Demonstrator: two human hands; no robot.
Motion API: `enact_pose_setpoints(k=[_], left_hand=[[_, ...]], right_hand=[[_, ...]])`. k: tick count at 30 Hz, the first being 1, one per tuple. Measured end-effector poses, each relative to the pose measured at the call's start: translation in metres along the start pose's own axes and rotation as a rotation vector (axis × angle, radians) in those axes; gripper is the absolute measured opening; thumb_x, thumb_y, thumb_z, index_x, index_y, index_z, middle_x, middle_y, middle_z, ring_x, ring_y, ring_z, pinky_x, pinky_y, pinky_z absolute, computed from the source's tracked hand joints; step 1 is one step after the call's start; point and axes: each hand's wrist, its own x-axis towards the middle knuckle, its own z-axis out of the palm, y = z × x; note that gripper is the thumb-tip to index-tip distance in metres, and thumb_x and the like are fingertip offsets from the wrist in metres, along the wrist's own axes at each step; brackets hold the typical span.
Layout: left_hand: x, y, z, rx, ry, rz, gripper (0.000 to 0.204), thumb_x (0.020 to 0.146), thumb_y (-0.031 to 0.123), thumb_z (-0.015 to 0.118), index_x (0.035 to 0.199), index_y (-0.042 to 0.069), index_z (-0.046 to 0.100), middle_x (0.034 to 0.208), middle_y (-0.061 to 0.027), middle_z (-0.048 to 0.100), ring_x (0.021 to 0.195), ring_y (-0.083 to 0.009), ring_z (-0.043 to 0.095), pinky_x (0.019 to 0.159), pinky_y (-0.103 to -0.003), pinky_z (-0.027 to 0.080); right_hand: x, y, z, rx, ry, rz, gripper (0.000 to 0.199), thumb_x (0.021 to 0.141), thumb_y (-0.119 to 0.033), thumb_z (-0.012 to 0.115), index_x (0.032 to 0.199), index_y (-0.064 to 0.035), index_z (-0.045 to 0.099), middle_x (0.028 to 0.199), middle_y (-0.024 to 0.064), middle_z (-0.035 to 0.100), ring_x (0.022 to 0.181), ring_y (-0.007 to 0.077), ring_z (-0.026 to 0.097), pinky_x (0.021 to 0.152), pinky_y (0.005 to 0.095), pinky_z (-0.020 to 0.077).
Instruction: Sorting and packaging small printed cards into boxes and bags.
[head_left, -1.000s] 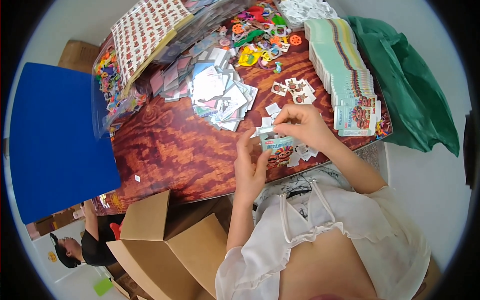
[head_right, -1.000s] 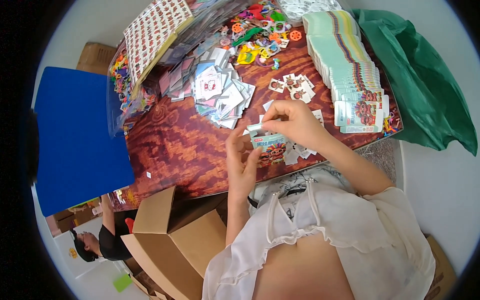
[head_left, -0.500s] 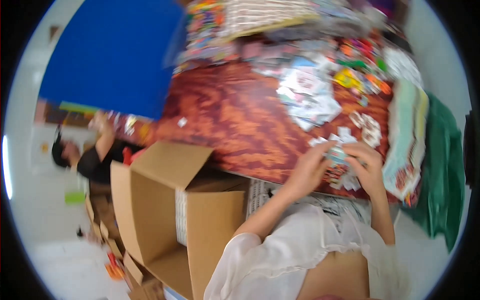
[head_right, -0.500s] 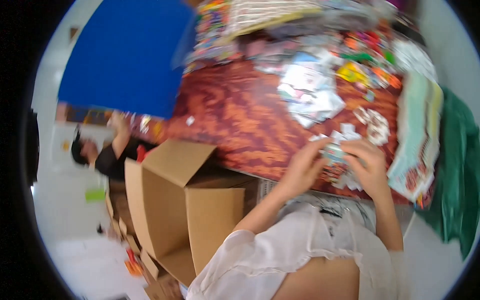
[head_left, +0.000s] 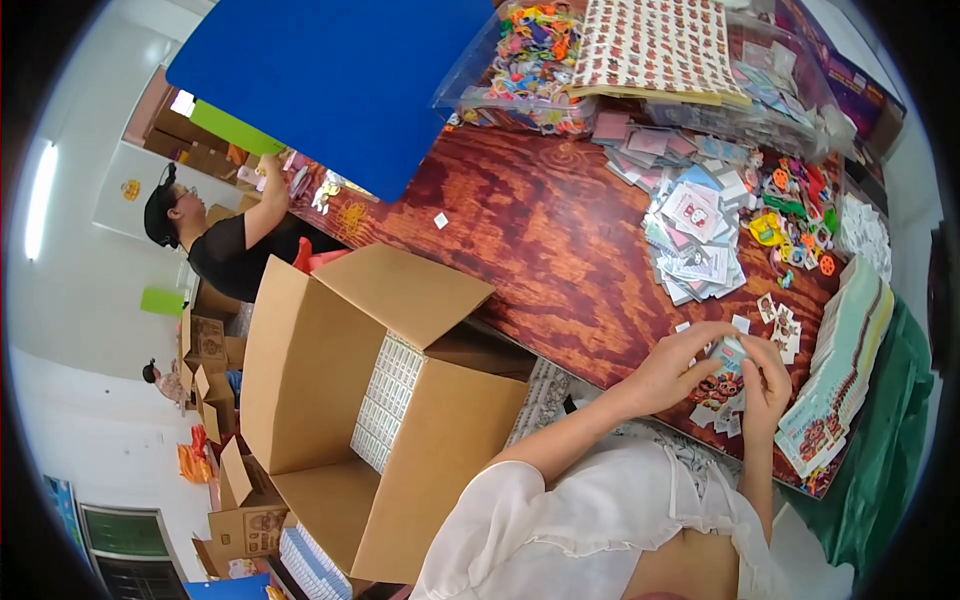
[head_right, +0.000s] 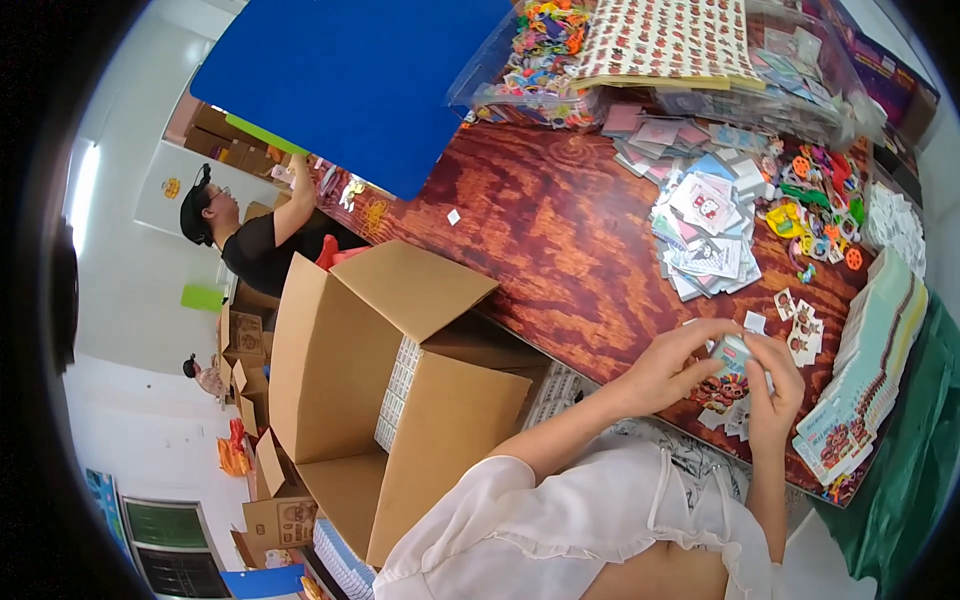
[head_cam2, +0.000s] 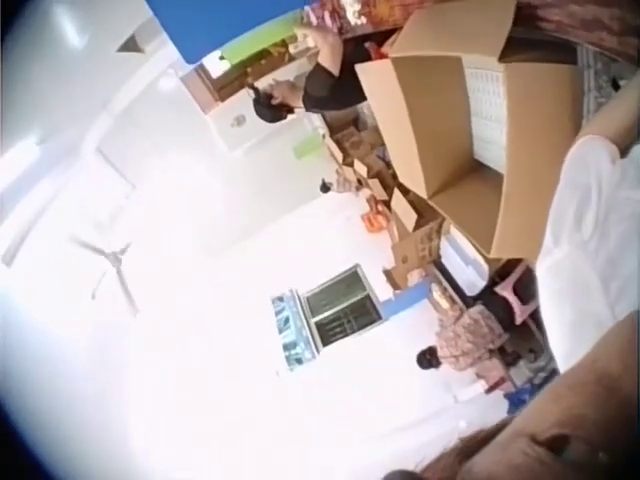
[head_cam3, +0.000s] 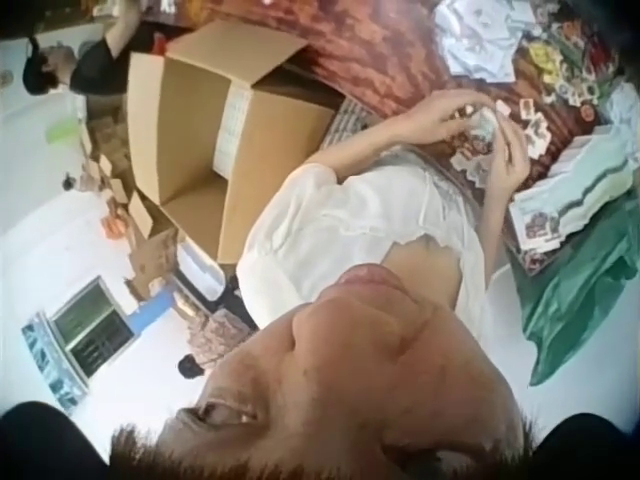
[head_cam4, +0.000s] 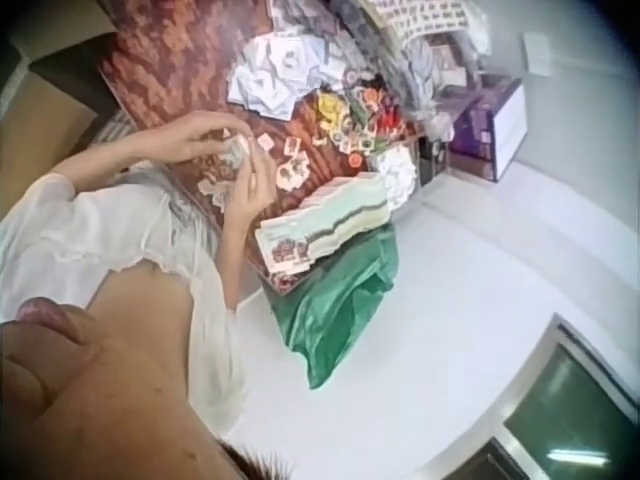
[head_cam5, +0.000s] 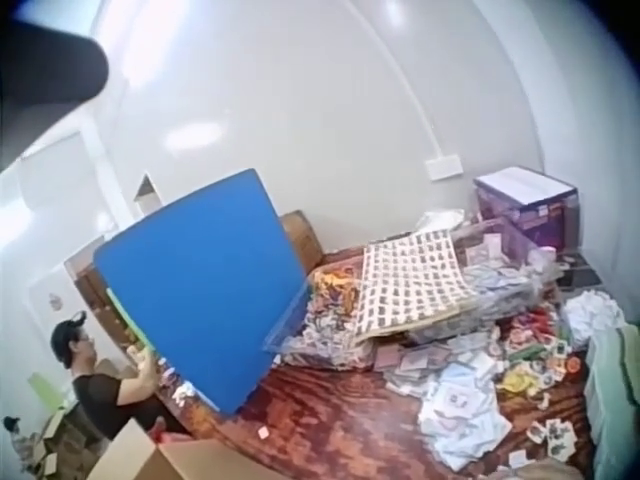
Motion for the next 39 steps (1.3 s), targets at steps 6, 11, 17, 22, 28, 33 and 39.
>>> enact_pose_setpoints(k=[6, 11, 17, 22, 28, 33, 39], left_hand=[[0.000, 0.000, -0.001, 0.141, 0.121, -0.006, 0.026, 0.092, 0.002, 0.061, 0.118, 0.001, 0.063, 0.107, -0.0162, 0.067, 0.095, -0.0266, 0.067, 0.080, -0.035, 0.052], [-0.001, 0.003, -0.001, 0.058, 0.122, -0.164, 0.025, 0.091, -0.002, 0.061, 0.116, 0.001, 0.063, 0.093, -0.0066, 0.063, 0.077, -0.0121, 0.056, 0.071, -0.026, 0.049], [-0.012, -0.024, 0.000, 0.008, 0.132, -0.208, 0.024, 0.091, -0.004, 0.062, 0.114, 0.002, 0.060, 0.097, -0.0023, 0.060, 0.080, -0.0079, 0.053, 0.069, -0.022, 0.045], [-0.016, -0.020, -0.009, 0.158, 0.091, -0.274, 0.032, 0.087, -0.007, 0.064, 0.117, 0.003, 0.061, 0.093, -0.0024, 0.061, 0.076, -0.0087, 0.054, 0.065, -0.023, 0.043], [0.006, -0.018, -0.051, 0.499, 0.206, 0.013, 0.022, 0.088, -0.007, 0.061, 0.109, 0.000, 0.062, 0.096, -0.0053, 0.063, 0.082, -0.0118, 0.056, 0.069, -0.026, 0.045], [0.030, -0.028, -0.132, 1.103, 0.429, 0.096, 0.019, 0.091, 0.001, 0.059, 0.109, 0.003, 0.065, 0.100, -0.0144, 0.065, 0.087, -0.0294, 0.062, 0.076, -0.038, 0.050], [0.044, -0.082, -0.164, 1.197, 0.388, 0.134, 0.034, 0.085, 0.002, 0.064, 0.119, 0.008, 0.065, 0.103, -0.0168, 0.065, 0.096, -0.0355, 0.062, 0.082, -0.042, 0.050]], right_hand=[[0.013, 0.007, 0.001, 0.085, -0.100, -0.028, 0.014, 0.084, 0.004, 0.065, 0.097, 0.0026, 0.069, 0.100, 0.0130, 0.069, 0.093, 0.0235, 0.066, 0.083, 0.0323, 0.0504], [0.011, 0.003, 0.004, 0.194, -0.064, 0.055, 0.014, 0.086, 0.001, 0.066, 0.100, 0.0026, 0.068, 0.098, 0.0105, 0.068, 0.091, 0.0203, 0.066, 0.079, 0.0303, 0.0512], [-0.013, 0.025, 0.029, 0.087, 0.110, -0.026, 0.014, 0.086, -0.003, 0.068, 0.099, 0.0024, 0.069, 0.103, 0.0141, 0.071, 0.093, 0.0257, 0.069, 0.079, 0.0337, 0.0537], [-0.012, 0.025, 0.036, 0.189, 0.109, 0.104, 0.016, 0.086, -0.002, 0.068, 0.101, 0.0015, 0.069, 0.102, 0.0127, 0.070, 0.092, 0.0257, 0.068, 0.080, 0.0345, 0.0527], [-0.015, 0.015, -0.001, -0.011, 0.181, -0.011, 0.028, 0.084, -0.002, 0.069, 0.112, -0.0029, 0.067, 0.109, 0.0100, 0.067, 0.105, 0.0257, 0.062, 0.088, 0.0378, 0.0487], [-0.066, 0.019, -0.114, -0.728, 0.315, 0.172, 0.029, 0.074, 0.002, 0.070, 0.103, -0.0032, 0.066, 0.101, 0.0132, 0.064, 0.096, 0.0328, 0.060, 0.084, 0.0417, 0.0481], [-0.101, 0.011, -0.129, -1.048, 0.123, 0.355, 0.067, 0.064, 0.003, 0.074, 0.128, -0.0036, 0.053, 0.127, 0.0152, 0.052, 0.122, 0.0363, 0.047, 0.103, 0.0438, 0.0378]])
